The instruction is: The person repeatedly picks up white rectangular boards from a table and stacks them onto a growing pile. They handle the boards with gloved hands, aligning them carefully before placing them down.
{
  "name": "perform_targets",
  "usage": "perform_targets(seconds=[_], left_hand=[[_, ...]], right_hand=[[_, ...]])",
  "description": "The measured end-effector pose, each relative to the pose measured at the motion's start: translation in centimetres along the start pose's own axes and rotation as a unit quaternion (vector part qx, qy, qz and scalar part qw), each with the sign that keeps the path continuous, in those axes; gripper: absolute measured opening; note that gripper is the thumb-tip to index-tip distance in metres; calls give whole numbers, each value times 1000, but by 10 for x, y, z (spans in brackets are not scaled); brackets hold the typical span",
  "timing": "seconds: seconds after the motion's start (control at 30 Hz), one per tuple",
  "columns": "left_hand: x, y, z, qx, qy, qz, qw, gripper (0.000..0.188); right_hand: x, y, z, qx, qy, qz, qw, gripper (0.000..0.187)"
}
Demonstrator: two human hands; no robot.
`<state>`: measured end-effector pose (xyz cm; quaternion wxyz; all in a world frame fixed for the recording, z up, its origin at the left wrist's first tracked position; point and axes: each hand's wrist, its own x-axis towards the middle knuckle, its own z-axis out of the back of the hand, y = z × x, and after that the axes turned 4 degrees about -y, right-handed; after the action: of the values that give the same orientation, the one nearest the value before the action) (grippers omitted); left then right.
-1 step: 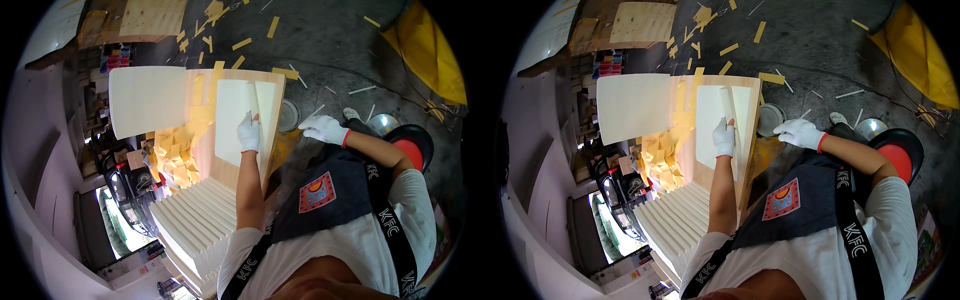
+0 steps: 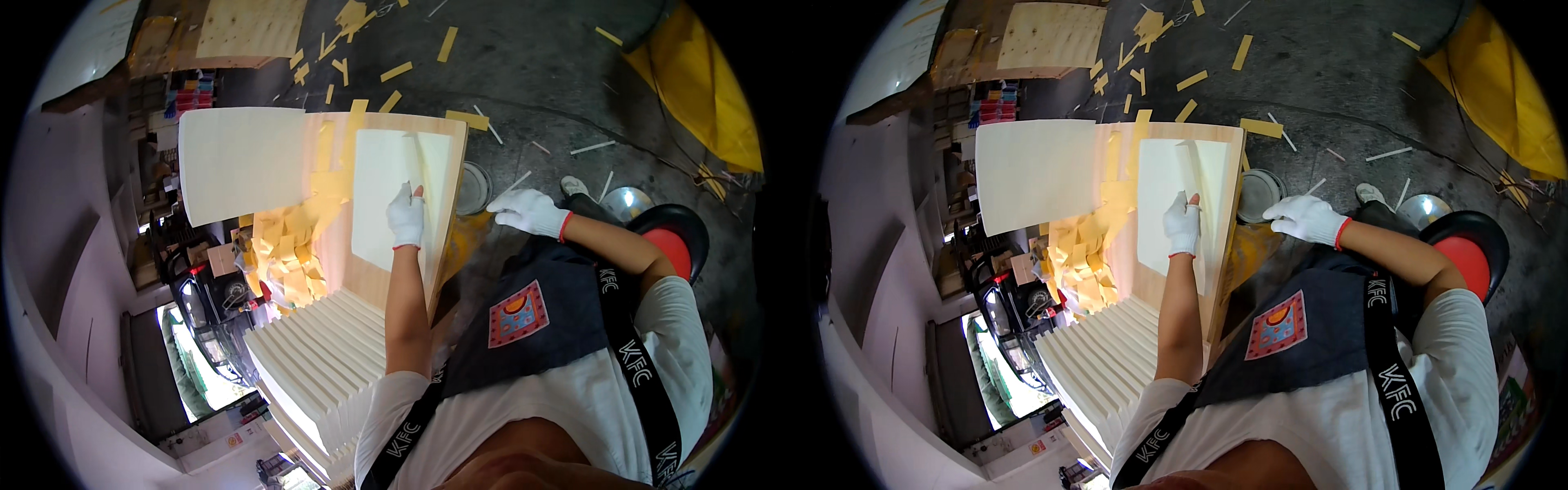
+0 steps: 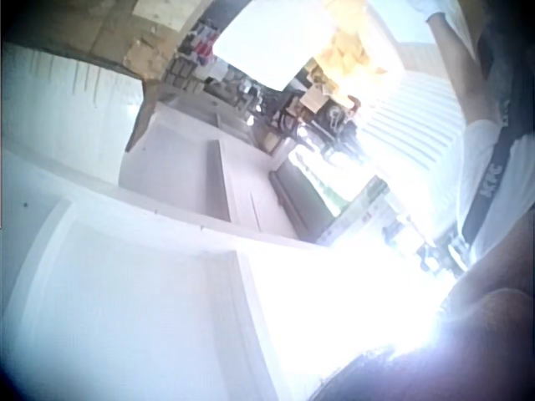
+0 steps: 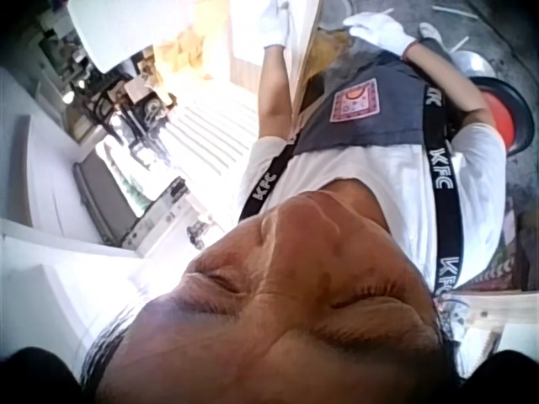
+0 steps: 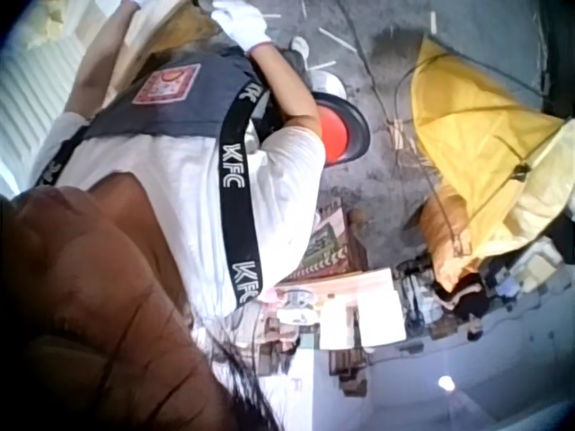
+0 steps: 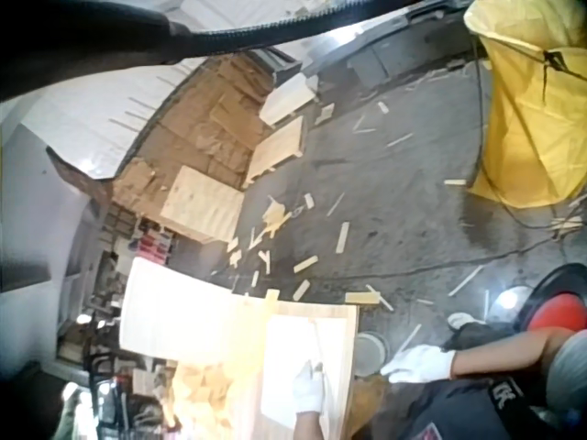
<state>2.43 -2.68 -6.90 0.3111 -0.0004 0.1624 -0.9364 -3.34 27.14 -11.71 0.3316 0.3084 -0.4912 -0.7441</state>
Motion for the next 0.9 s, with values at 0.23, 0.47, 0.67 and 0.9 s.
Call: perform_targets(seconds=[0.23,0.47,0.67,0.9], left_hand=[[5,22,-9,-82,-18,11,996,58],[4,12,-3,-88,-16,21,996,58],[3,18,-6,-93,-31,-1,995,53],[1,7,4,-86,11,25,996,42]], right_hand=[[5,0,-3,3,1,37,999,35],[5,-2,-8,-1,17,18,1000,36],[7,-7,-13,-7,28,13,1000,35],[11,-4,-10,-10,36,26,999,36]])
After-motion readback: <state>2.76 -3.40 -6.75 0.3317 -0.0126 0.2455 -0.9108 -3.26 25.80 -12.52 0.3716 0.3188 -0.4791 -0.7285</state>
